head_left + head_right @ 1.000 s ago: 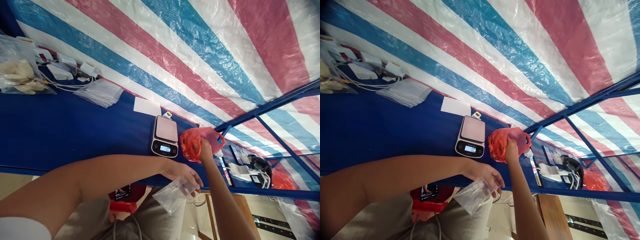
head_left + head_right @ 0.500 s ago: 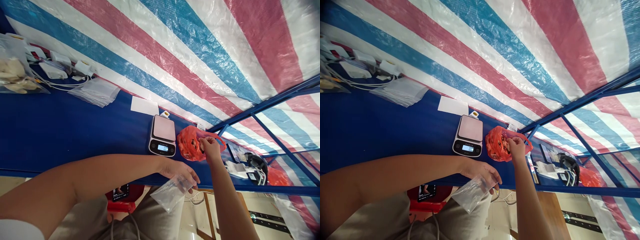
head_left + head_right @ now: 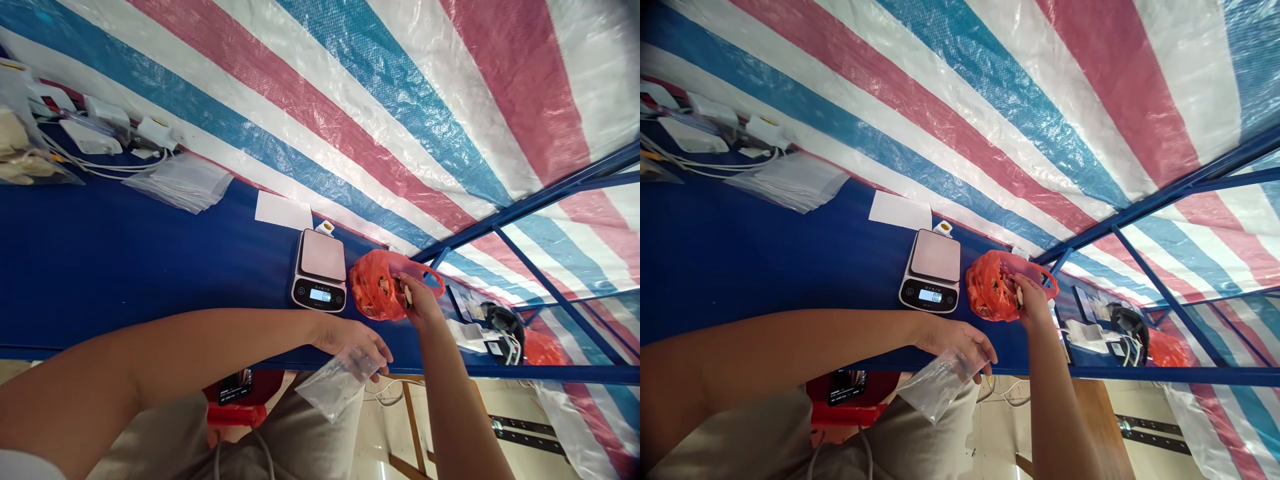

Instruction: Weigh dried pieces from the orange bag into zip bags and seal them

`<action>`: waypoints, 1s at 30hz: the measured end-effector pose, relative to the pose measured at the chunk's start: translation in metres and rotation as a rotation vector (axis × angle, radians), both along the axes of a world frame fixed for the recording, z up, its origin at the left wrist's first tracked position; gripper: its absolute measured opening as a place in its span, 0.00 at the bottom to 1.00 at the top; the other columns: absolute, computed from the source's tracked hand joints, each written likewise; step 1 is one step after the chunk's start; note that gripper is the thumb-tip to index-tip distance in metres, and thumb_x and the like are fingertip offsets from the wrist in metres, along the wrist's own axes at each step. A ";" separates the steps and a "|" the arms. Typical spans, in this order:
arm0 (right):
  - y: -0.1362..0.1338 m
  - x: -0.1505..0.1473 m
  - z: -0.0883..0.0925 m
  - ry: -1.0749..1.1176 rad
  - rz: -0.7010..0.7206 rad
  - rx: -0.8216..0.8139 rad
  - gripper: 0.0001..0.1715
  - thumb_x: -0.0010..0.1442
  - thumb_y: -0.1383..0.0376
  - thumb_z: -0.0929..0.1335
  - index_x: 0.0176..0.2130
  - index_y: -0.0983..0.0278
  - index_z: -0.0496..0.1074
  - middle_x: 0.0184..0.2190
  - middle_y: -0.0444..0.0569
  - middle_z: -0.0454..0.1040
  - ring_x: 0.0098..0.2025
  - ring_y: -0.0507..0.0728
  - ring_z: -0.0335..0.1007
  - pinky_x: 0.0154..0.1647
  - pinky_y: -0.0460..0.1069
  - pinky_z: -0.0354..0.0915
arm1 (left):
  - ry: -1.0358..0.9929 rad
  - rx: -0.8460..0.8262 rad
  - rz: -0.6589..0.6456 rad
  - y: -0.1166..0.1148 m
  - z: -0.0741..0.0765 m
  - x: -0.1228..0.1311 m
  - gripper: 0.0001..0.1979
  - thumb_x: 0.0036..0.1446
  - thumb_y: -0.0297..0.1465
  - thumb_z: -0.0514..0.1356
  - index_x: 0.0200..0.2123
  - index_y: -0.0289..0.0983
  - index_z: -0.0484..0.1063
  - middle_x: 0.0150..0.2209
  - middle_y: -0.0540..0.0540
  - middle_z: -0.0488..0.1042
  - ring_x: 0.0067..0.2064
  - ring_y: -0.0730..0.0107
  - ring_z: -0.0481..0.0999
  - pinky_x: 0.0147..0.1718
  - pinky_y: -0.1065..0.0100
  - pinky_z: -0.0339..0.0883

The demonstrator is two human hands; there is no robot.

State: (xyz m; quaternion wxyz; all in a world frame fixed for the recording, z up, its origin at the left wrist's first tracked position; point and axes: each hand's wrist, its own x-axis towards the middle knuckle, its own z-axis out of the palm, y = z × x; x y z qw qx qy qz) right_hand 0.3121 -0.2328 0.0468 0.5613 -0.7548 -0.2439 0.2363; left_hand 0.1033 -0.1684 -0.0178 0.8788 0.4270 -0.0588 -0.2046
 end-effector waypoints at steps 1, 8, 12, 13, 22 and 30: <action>-0.002 -0.002 0.003 0.011 0.007 -0.011 0.17 0.47 0.55 0.79 0.31 0.60 0.73 0.21 0.44 0.73 0.21 0.54 0.69 0.14 0.45 0.60 | 0.008 0.000 -0.007 0.000 -0.001 0.001 0.21 0.45 0.37 0.75 0.41 0.38 0.75 0.43 0.45 0.77 0.43 0.64 0.80 0.46 0.57 0.69; -0.017 -0.023 0.037 0.156 0.128 -0.019 0.21 0.50 0.51 0.78 0.39 0.62 0.81 0.38 0.50 0.79 0.23 0.48 0.62 0.12 0.40 0.52 | 0.081 -0.026 0.016 0.002 -0.001 0.006 0.28 0.37 0.37 0.79 0.42 0.38 0.75 0.44 0.47 0.77 0.43 0.66 0.80 0.46 0.61 0.71; -0.024 -0.034 0.051 0.093 0.160 -0.062 0.21 0.49 0.52 0.80 0.40 0.59 0.81 0.45 0.51 0.80 0.26 0.49 0.66 0.14 0.41 0.57 | 0.090 -0.024 0.029 0.003 0.003 0.003 0.28 0.38 0.37 0.79 0.42 0.37 0.76 0.44 0.47 0.77 0.43 0.66 0.80 0.46 0.62 0.71; -0.026 -0.036 0.053 0.082 0.182 -0.064 0.22 0.49 0.53 0.81 0.41 0.59 0.81 0.46 0.50 0.80 0.27 0.50 0.68 0.14 0.41 0.57 | 0.091 -0.025 0.036 0.003 0.004 0.002 0.28 0.38 0.37 0.79 0.43 0.37 0.76 0.44 0.47 0.77 0.43 0.66 0.79 0.46 0.61 0.71; -0.052 -0.067 0.079 -0.046 0.595 -0.319 0.28 0.57 0.55 0.79 0.53 0.60 0.76 0.37 0.49 0.79 0.28 0.51 0.73 0.17 0.42 0.55 | -0.006 -0.083 0.021 0.006 0.003 0.000 0.32 0.38 0.31 0.78 0.48 0.39 0.74 0.47 0.47 0.76 0.46 0.67 0.79 0.51 0.60 0.71; -0.060 -0.079 0.074 -0.227 0.685 -0.366 0.22 0.64 0.51 0.73 0.52 0.59 0.74 0.35 0.46 0.77 0.30 0.52 0.72 0.24 0.45 0.63 | -0.063 -0.081 0.038 0.002 -0.003 0.005 0.35 0.36 0.28 0.78 0.50 0.40 0.73 0.47 0.48 0.77 0.48 0.66 0.80 0.50 0.61 0.72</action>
